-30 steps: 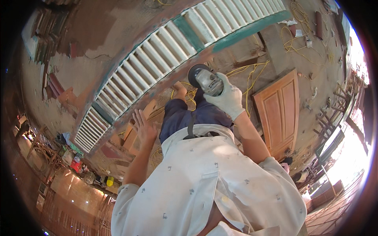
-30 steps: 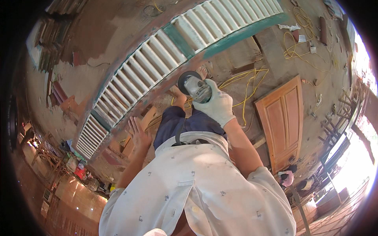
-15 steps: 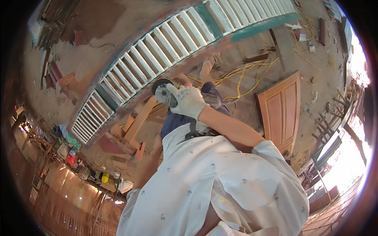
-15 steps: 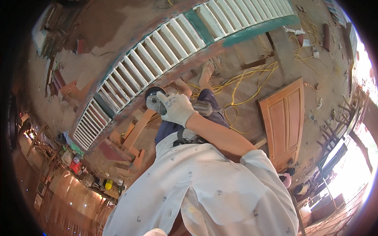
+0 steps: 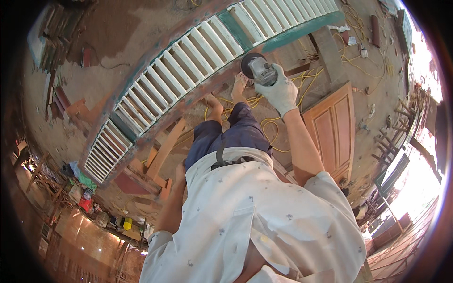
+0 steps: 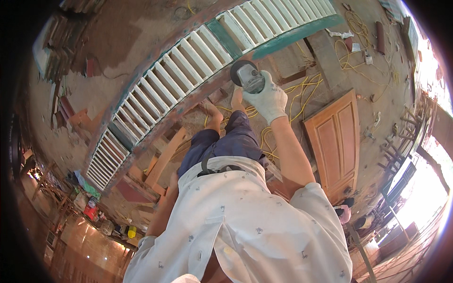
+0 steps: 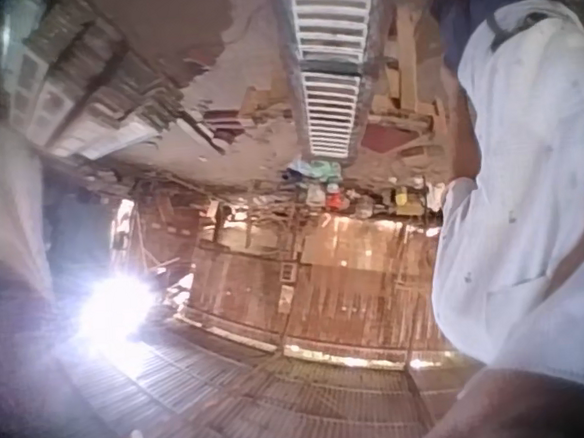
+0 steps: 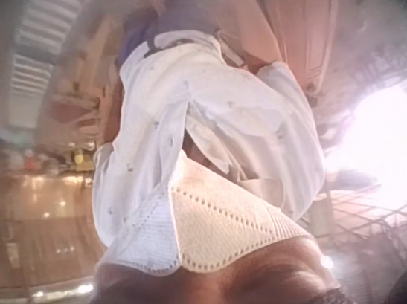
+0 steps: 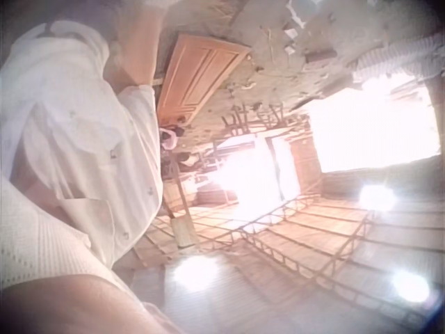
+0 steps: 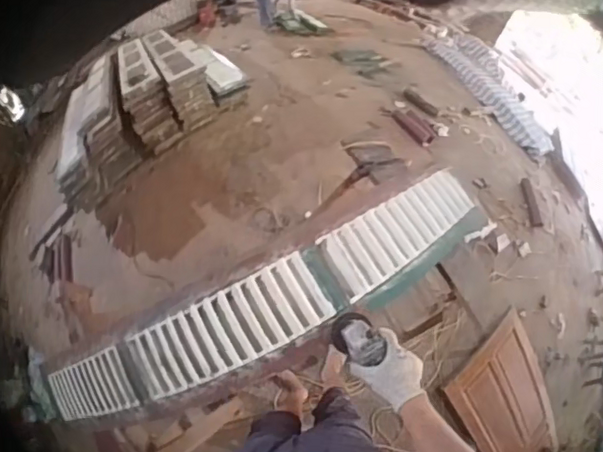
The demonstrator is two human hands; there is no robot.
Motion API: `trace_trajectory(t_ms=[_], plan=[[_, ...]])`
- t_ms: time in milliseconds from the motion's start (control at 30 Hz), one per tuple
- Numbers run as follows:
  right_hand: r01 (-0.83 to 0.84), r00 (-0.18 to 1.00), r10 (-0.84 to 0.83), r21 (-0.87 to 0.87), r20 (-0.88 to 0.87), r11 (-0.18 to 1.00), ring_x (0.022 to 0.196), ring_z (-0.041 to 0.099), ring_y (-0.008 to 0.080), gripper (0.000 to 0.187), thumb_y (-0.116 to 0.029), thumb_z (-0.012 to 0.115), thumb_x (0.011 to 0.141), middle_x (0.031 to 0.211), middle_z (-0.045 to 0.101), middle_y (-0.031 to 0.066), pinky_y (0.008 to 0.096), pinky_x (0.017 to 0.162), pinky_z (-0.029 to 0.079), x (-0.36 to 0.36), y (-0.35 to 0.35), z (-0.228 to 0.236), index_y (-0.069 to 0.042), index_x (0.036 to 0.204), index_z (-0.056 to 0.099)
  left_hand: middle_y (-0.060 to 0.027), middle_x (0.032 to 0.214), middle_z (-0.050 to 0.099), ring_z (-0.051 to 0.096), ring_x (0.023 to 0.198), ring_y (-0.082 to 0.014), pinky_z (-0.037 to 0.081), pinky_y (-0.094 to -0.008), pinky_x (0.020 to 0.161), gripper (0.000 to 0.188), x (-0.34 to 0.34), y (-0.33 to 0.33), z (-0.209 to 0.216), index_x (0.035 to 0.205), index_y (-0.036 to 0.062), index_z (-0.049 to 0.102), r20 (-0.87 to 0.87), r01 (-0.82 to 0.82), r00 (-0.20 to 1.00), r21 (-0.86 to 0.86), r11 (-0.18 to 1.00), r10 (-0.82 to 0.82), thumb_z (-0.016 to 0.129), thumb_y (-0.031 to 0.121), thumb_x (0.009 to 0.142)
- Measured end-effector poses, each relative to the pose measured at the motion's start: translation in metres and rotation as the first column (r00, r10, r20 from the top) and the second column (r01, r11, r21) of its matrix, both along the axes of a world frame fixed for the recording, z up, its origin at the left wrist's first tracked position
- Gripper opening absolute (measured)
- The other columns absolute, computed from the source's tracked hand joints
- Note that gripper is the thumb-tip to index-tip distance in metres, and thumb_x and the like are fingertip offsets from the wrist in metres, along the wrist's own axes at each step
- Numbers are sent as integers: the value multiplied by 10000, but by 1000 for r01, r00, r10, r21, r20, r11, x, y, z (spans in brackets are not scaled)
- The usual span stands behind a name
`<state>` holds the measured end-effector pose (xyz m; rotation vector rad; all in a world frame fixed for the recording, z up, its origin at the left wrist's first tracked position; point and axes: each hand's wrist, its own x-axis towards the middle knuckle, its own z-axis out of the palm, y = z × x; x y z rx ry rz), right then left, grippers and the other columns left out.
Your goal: The person uses an angle grinder to sand the surface of a white wooden shutter resting on a workbench. They move the tool along the slats and frame, then reposition the shutter and continue sanding. The shutter is later placed on a stack of similar shutters.
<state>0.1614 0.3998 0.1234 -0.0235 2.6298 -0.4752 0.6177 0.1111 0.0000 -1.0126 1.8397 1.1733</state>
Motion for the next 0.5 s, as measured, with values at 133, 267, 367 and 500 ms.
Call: trace_trajectory(t_ms=[133,267,367,500], plan=[[-199,971,202,-32,129,979,1024,795,340,862,-583,831,737,1085,804,169,478,849,619,29,-25,-5,-178,1448,559,-277,1303,753,735,1211,-367,528,-446,1058,494,18,-4,-24,1435,-18,676,99,-126,988,50,991,120,608,194,994],[-359,906,372,-100,204,928,1008,791,348,861,-558,823,752,1074,786,149,486,849,616,68,-63,-4,-175,1465,530,-271,1323,748,730,1211,-349,521,-436,1063,507,-30,-8,1,1462,-7,665,132,-25,991,-6,1000,26,612,176,993],[-313,926,319,-63,201,948,1037,788,336,872,-565,817,766,1089,792,151,480,867,606,65,-51,-4,-182,1491,520,-267,1333,746,734,1199,-342,522,-437,1066,514,-32,-11,11,1488,8,653,107,4,994,-5,1000,-3,598,149,996],[-16,991,16,-1,131,1000,1114,771,333,894,-616,827,746,1171,802,160,460,923,590,5,8,11,-172,1478,567,-253,1310,756,735,1197,-370,531,-457,1058,492,-20,-9,-2,1494,31,648,-165,4,986,21,1000,0,558,105,1016]])
